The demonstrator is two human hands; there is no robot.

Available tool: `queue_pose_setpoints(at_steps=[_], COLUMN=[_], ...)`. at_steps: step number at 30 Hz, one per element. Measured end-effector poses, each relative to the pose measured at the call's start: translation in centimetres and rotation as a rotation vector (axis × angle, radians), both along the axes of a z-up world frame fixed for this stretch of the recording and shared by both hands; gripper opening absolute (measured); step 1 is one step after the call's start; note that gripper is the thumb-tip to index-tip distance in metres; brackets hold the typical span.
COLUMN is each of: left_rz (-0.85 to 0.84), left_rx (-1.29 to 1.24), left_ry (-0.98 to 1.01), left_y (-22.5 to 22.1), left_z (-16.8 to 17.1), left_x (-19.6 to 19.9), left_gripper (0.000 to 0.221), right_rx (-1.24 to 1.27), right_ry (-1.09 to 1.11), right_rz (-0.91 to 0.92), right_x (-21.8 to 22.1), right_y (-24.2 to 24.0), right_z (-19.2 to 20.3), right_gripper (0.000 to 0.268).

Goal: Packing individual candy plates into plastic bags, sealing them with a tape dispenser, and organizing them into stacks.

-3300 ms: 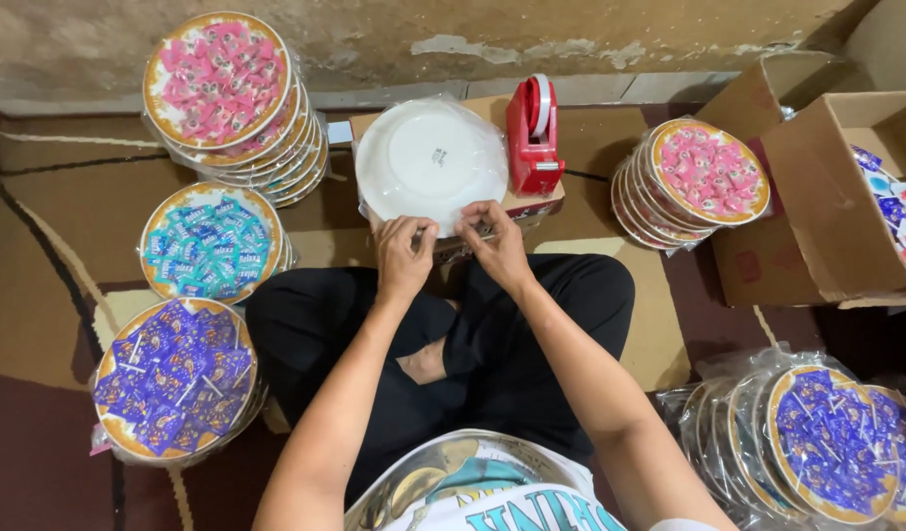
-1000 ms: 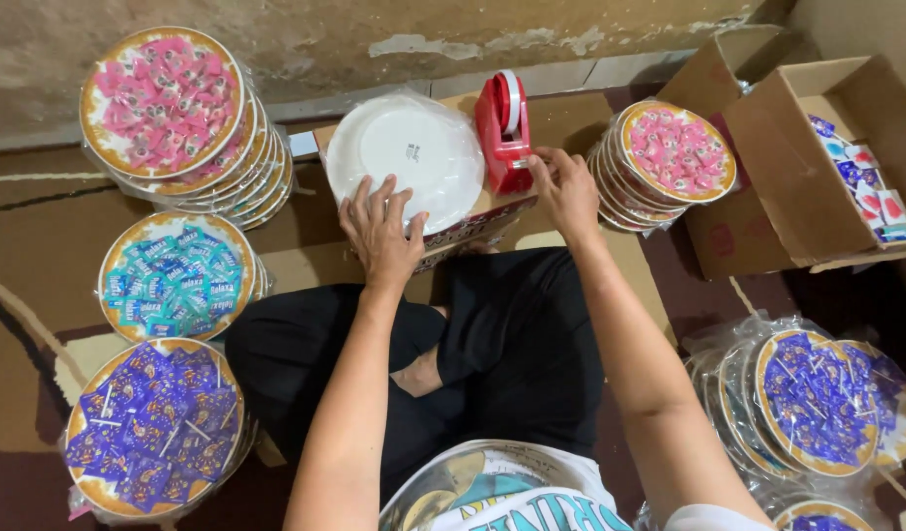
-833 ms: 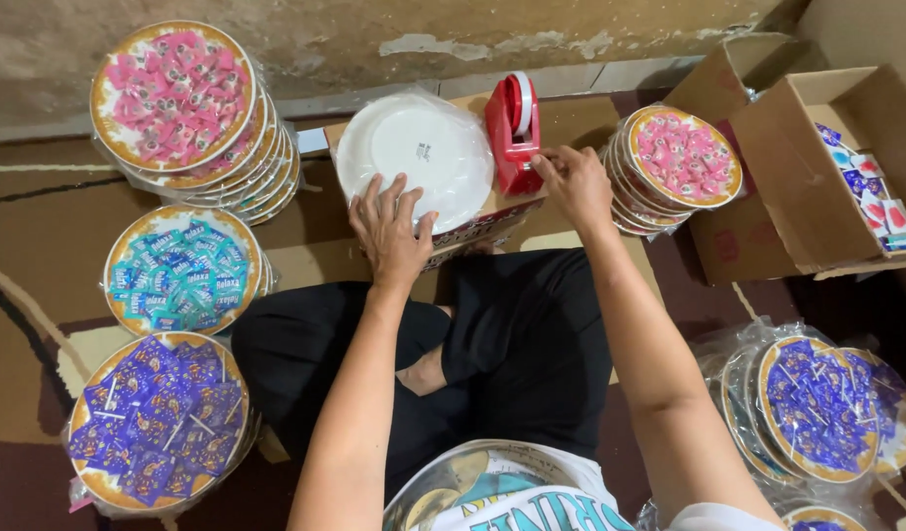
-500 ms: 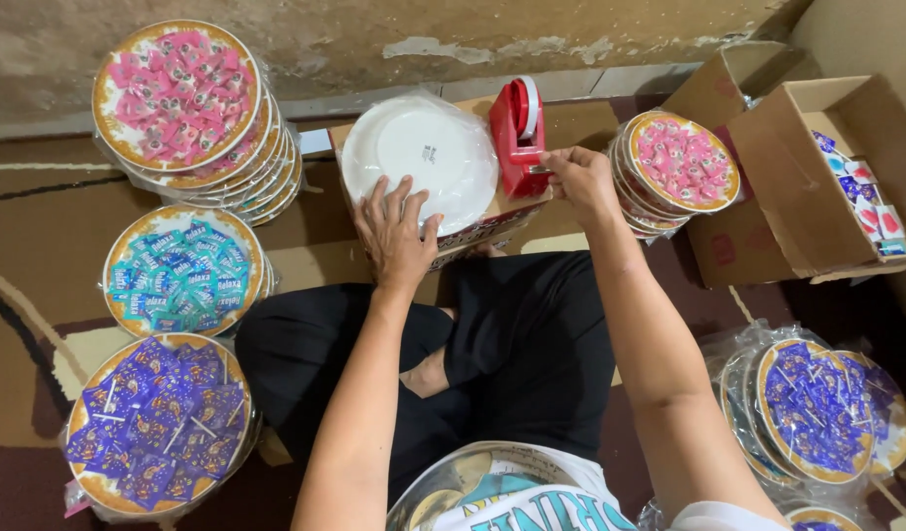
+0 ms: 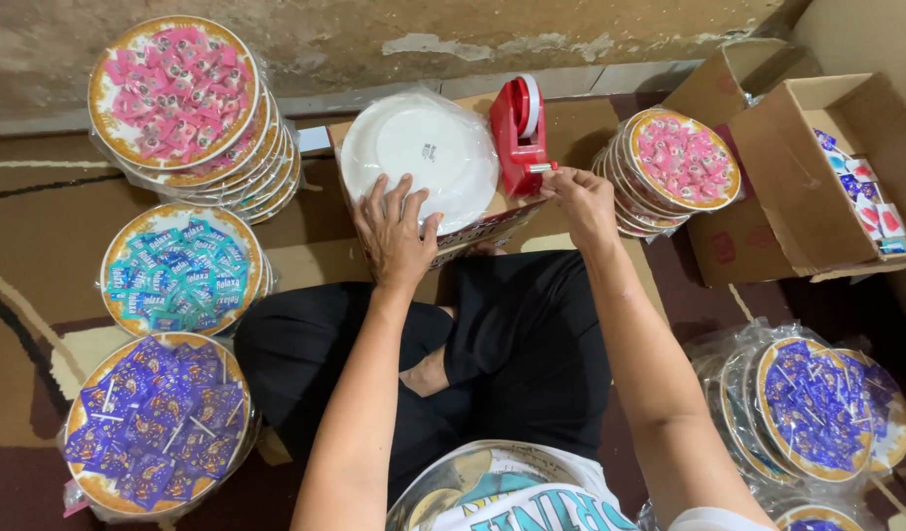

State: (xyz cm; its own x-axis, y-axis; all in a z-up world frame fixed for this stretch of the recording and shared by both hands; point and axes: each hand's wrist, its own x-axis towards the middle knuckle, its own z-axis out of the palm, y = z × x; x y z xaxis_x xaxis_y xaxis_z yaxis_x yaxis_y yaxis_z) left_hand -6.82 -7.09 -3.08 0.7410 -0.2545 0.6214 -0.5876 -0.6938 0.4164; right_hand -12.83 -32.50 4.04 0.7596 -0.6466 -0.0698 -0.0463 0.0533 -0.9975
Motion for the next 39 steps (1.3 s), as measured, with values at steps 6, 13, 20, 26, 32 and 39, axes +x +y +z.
queue_pose_setpoints(at_steps=[6,13,20,26,32,39], left_rz=[0.010,0.013,0.037,0.028,0.010,0.012], left_rx=[0.012,0.012,0.002,-0.012,-0.036,-0.036], left_ry=[-0.018,-0.025,-0.028,-0.012,0.009,-0.015], left_y=[-0.1,-0.2,-0.3,-0.2,0.0,-0.1], left_z=[-0.3,-0.2,0.2,0.5,0.6,0.8], left_x=[0.2,0.1,0.4,-0.4,-0.2,-0.2], left_gripper=[0.035,0.035,0.036,0.036,0.034,0.031], right_rx=[0.009,-0.009,-0.083,-0.665,-1.012,-1.006], right_ry=[-0.049,-0.167,-0.243,-0.319,-0.254,-0.237], right_rz=[-0.032,-0.099,-0.303,-0.040,-0.002,0.022], right_x=[0.5,0.6,-0.3,-1.3,1.0,0.9], right_y=[-0.4,0.8,3.7,9.0,9.3,8.9], right_z=[-2.0,-4.6,-12.6,-7.5,-7.2,-6.7], right_gripper=[0.013,0.017,0.006,0.026,0.047,0.048])
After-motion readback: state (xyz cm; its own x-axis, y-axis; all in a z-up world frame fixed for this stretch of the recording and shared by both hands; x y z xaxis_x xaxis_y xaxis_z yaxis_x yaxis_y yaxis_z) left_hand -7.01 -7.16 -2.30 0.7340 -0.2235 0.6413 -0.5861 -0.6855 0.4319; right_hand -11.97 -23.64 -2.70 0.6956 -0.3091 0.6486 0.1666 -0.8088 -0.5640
